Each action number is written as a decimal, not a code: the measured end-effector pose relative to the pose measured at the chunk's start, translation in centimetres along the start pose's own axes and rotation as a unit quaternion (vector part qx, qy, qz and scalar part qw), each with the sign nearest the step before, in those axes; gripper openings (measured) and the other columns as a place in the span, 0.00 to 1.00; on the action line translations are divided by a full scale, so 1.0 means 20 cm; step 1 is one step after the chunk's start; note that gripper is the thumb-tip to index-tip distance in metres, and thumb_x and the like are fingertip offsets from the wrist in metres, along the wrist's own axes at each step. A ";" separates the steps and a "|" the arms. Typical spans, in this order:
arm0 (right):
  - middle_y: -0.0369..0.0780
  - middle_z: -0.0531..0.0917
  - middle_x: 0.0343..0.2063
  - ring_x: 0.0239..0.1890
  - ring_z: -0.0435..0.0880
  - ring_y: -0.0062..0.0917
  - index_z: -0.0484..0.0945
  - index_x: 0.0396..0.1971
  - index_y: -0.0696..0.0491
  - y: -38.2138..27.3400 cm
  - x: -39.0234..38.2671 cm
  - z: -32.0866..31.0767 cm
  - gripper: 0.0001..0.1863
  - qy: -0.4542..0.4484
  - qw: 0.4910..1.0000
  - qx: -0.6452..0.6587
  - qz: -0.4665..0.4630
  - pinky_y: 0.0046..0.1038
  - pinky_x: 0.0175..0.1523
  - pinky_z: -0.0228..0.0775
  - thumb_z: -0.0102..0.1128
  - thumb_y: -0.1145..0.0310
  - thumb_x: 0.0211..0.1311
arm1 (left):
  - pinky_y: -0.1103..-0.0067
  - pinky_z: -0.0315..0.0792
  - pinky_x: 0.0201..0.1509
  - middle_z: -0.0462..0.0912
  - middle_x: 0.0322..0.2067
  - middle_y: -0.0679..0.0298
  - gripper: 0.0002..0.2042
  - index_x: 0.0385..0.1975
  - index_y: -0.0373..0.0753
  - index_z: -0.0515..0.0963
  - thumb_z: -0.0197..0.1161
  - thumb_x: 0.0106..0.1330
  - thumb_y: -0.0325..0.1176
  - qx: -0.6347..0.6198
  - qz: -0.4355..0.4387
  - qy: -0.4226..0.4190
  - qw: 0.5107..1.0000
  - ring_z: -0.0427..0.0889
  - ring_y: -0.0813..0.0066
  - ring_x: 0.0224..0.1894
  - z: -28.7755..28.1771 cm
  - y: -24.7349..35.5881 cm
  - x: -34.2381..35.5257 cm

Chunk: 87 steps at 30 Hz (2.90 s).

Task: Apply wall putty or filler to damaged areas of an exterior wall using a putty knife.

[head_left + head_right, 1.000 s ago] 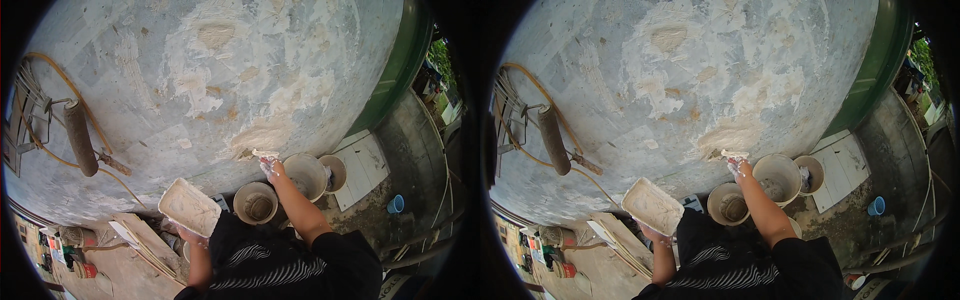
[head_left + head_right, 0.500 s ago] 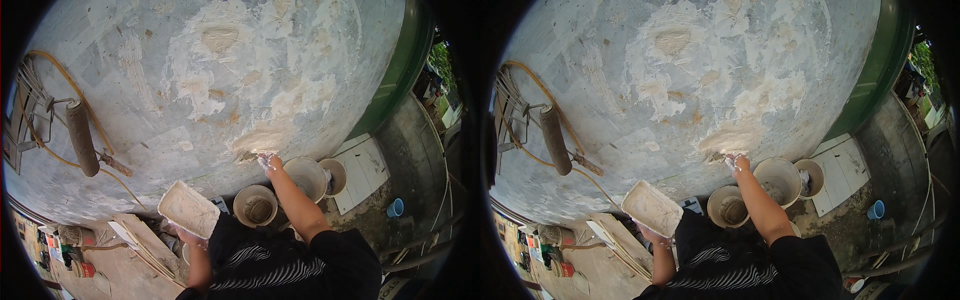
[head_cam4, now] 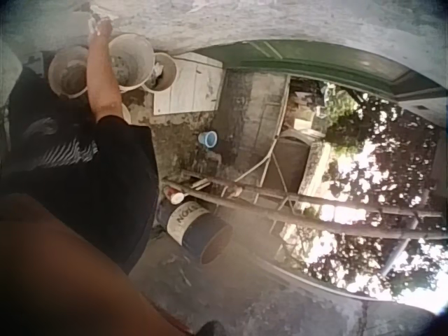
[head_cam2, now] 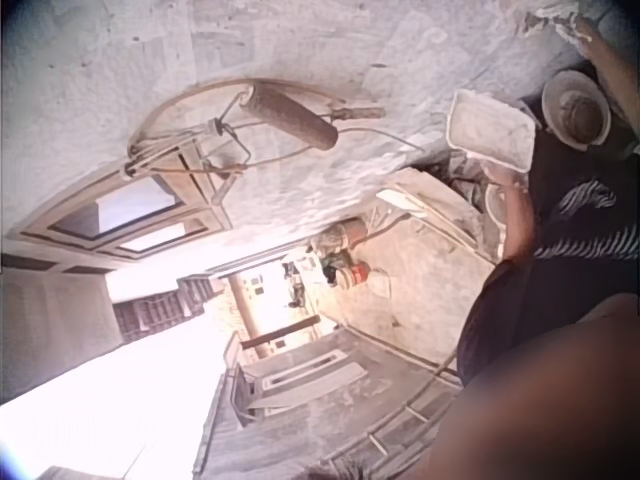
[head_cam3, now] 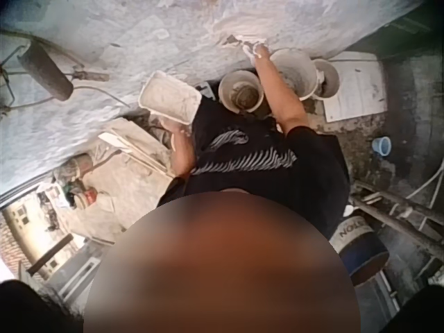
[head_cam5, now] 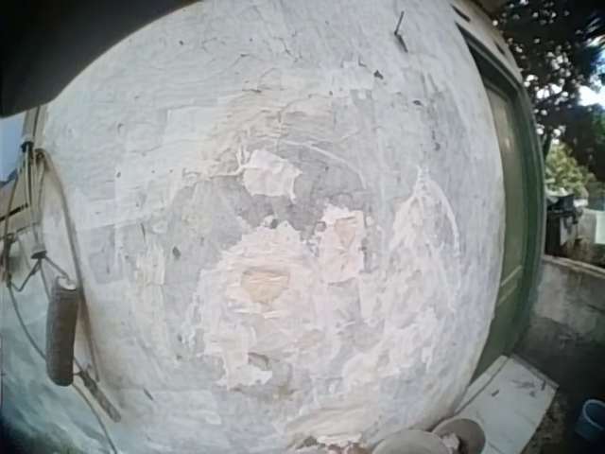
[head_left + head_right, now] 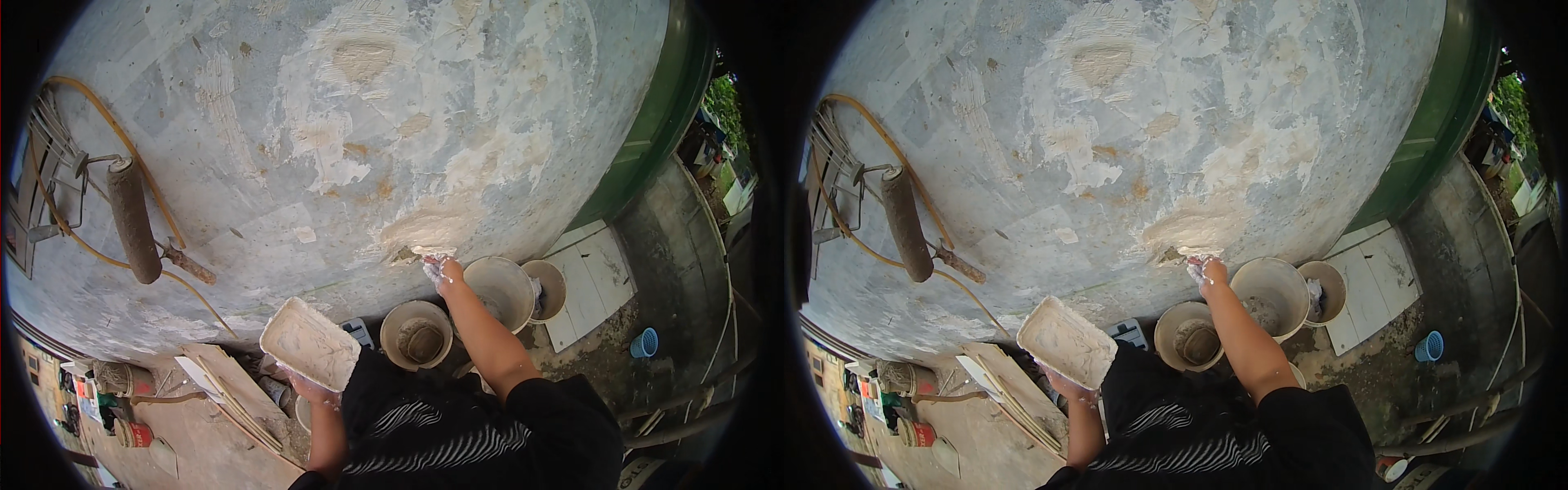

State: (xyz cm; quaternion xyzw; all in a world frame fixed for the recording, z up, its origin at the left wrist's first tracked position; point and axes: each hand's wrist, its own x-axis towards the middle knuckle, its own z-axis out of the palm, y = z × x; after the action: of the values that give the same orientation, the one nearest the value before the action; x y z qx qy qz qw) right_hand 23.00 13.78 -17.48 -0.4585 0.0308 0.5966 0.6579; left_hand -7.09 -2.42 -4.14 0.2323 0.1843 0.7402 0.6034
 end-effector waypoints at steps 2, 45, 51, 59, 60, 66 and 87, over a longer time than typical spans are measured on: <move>0.42 0.77 0.35 0.35 0.76 0.30 0.67 0.38 0.55 -0.02 0.03 0.03 0.09 -0.029 0.999 0.006 -0.022 0.36 0.45 0.68 0.40 0.70 0.60 | 0.60 0.61 0.55 0.57 0.58 0.60 0.29 0.59 0.46 0.51 0.34 0.62 0.57 0.006 -0.002 0.001 1.000 0.62 0.55 0.56 -0.05 0.01 0.00; 0.43 0.77 0.32 0.31 0.75 0.30 0.67 0.35 0.56 -0.15 0.16 -0.05 0.08 -0.001 1.000 0.026 0.003 0.35 0.41 0.72 0.47 0.68 0.58 | 0.56 0.57 0.58 0.53 0.60 0.61 0.31 0.61 0.49 0.48 0.28 0.62 0.60 0.052 0.012 0.040 0.998 0.59 0.54 0.58 0.02 0.00 -0.02; 0.46 0.77 0.34 0.35 0.75 0.34 0.66 0.36 0.55 -0.05 0.07 -0.17 0.08 0.018 0.999 -0.018 0.032 0.37 0.43 0.70 0.42 0.68 0.60 | 0.58 0.58 0.57 0.54 0.59 0.61 0.30 0.60 0.48 0.50 0.30 0.62 0.58 0.002 -0.010 0.035 0.999 0.59 0.54 0.58 0.06 -0.03 -0.02; 0.46 0.75 0.37 0.36 0.75 0.34 0.65 0.36 0.56 -0.07 0.17 -0.01 0.08 -0.015 1.000 -0.007 -0.012 0.37 0.44 0.71 0.39 0.68 0.61 | 0.60 0.60 0.56 0.56 0.58 0.61 0.29 0.60 0.47 0.52 0.32 0.62 0.56 -0.019 -0.019 0.030 0.999 0.61 0.55 0.57 0.07 -0.04 0.00; 0.46 0.75 0.37 0.36 0.75 0.34 0.65 0.36 0.56 -0.07 0.16 -0.02 0.08 -0.015 1.000 -0.007 -0.011 0.37 0.44 0.71 0.39 0.68 0.61 | 0.60 0.60 0.56 0.56 0.58 0.61 0.29 0.60 0.47 0.52 0.32 0.62 0.57 0.027 -0.007 0.039 0.999 0.61 0.55 0.57 0.04 -0.04 0.01; 0.44 0.75 0.37 0.37 0.75 0.33 0.65 0.37 0.55 -0.01 0.04 -0.14 0.08 0.005 0.999 -0.026 0.023 0.37 0.44 0.69 0.40 0.68 0.61 | 0.58 0.64 0.53 0.55 0.58 0.57 0.29 0.60 0.43 0.50 0.32 0.63 0.55 0.097 0.033 0.077 0.992 0.64 0.55 0.55 0.01 -0.03 -0.02; 0.39 0.76 0.32 0.34 0.77 0.30 0.68 0.36 0.52 -0.09 -0.08 -0.11 0.07 -0.001 0.998 -0.065 -0.019 0.39 0.44 0.68 0.44 0.70 0.58 | 0.60 0.62 0.55 0.57 0.58 0.62 0.28 0.59 0.47 0.52 0.31 0.63 0.55 0.089 0.006 0.072 0.993 0.62 0.55 0.56 0.06 -0.08 0.00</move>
State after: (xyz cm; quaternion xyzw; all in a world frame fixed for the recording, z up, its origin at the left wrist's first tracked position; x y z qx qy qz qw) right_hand 25.11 11.27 -16.80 -0.5000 -0.0172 0.5855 0.6379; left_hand -5.19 -2.10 -4.01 0.2321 0.2909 0.7395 0.5609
